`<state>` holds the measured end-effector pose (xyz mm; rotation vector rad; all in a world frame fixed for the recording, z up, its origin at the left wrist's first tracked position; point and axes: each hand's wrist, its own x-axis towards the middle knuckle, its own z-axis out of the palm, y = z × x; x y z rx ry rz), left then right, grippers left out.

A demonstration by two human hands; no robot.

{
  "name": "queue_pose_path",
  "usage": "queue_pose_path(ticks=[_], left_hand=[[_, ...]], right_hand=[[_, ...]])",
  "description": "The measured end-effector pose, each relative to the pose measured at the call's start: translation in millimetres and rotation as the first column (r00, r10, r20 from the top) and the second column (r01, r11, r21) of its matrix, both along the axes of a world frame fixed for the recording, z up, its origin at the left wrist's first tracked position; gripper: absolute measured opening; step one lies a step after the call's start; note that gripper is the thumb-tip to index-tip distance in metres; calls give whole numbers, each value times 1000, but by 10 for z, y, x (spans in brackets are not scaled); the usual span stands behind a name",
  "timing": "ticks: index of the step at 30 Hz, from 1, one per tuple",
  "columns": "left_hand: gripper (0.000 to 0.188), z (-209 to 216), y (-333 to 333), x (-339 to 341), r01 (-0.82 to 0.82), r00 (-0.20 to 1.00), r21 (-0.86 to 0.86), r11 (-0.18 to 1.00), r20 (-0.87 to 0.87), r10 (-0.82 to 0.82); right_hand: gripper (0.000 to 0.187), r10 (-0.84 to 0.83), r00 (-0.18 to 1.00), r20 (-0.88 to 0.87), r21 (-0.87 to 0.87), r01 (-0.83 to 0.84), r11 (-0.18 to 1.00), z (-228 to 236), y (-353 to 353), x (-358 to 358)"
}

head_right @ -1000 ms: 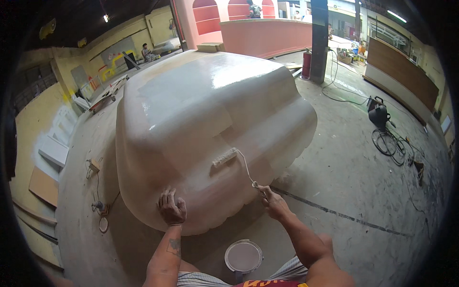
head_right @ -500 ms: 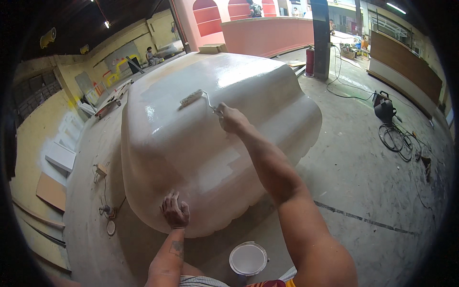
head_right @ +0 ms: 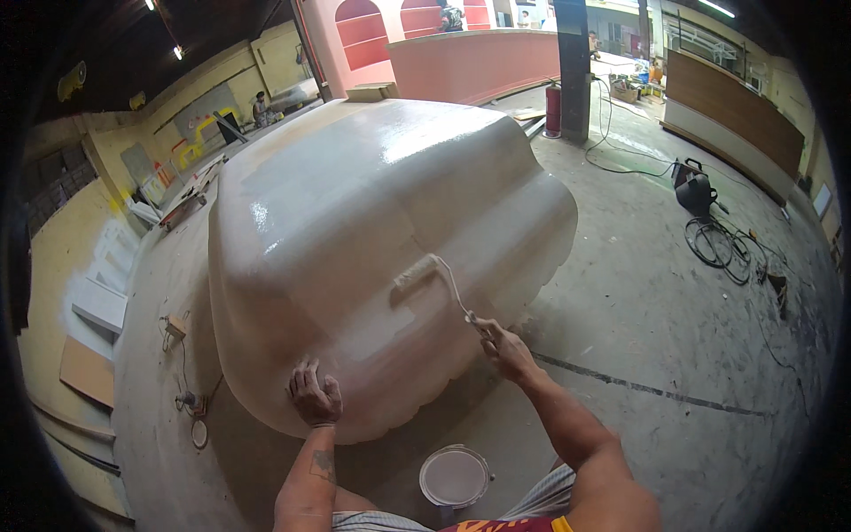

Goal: Using a paint roller to apply a white coating or paint to the surface of a large industrial mold.

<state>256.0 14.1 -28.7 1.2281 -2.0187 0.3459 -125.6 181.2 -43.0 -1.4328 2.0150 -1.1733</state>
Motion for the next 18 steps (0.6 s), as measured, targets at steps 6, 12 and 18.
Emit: queue_pose_path(ticks=[6,12,18], left_hand=[[45,18,15,-11,22,1000,8,1000,11,-22],[44,24,-8,-56,54,998,33,998,33,-55],[45,23,-24,-4,29,999,13,1000,15,-29]], right_hand=[[39,-37,994,-102,-296,5,955,1018,-1447,-181],[37,1,986,-167,-170,-29,985,1504,-1542,-482],[44,24,997,-72,67,-19,998,155,162,-361]])
